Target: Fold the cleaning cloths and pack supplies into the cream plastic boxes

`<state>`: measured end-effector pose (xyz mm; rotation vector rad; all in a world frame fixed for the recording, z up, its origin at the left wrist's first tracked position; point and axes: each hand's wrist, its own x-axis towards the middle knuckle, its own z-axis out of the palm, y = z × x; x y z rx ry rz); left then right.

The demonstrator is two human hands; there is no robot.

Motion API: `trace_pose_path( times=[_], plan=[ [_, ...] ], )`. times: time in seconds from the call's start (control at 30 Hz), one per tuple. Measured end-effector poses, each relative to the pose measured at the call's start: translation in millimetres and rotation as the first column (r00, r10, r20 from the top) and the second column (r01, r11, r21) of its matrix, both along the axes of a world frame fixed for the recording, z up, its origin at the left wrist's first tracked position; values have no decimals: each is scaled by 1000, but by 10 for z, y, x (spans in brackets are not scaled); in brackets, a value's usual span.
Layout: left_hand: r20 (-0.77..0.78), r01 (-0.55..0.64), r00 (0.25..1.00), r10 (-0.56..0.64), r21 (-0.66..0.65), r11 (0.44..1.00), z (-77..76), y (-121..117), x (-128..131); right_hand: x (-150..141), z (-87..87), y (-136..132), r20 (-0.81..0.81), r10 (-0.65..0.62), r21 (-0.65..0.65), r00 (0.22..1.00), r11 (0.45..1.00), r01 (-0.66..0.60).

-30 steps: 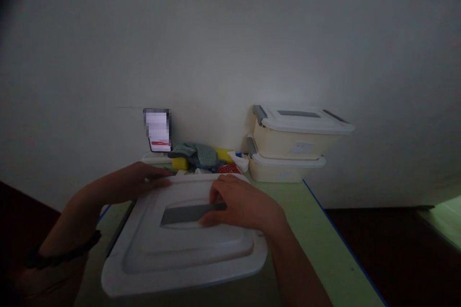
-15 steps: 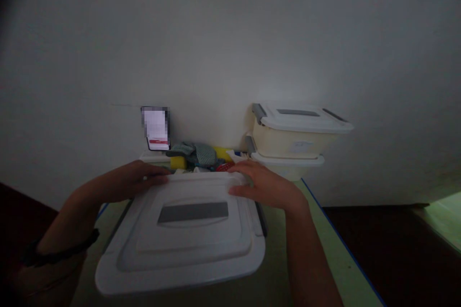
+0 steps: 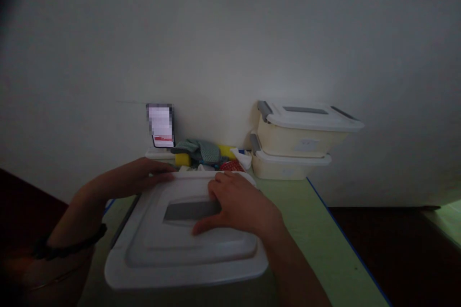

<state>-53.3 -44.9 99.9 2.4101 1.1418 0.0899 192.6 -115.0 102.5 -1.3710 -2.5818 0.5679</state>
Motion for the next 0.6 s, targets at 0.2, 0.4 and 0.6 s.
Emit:
trace_pose_path(
  times=[0.2, 0.4, 0.6],
  plan=[
    [240, -19, 971, 17, 8, 1000, 110, -110, -132, 177, 104, 93, -130, 31, 35, 991, 999, -26],
    [166, -7, 986, 18, -61, 998, 145, -129, -198, 125, 82, 55, -107, 24, -16, 994, 1000, -26],
    [31, -32, 999, 35, -105, 994, 46, -38, -86, 43, -31, 58, -79, 12, -26, 997, 1000, -14]
  ],
)
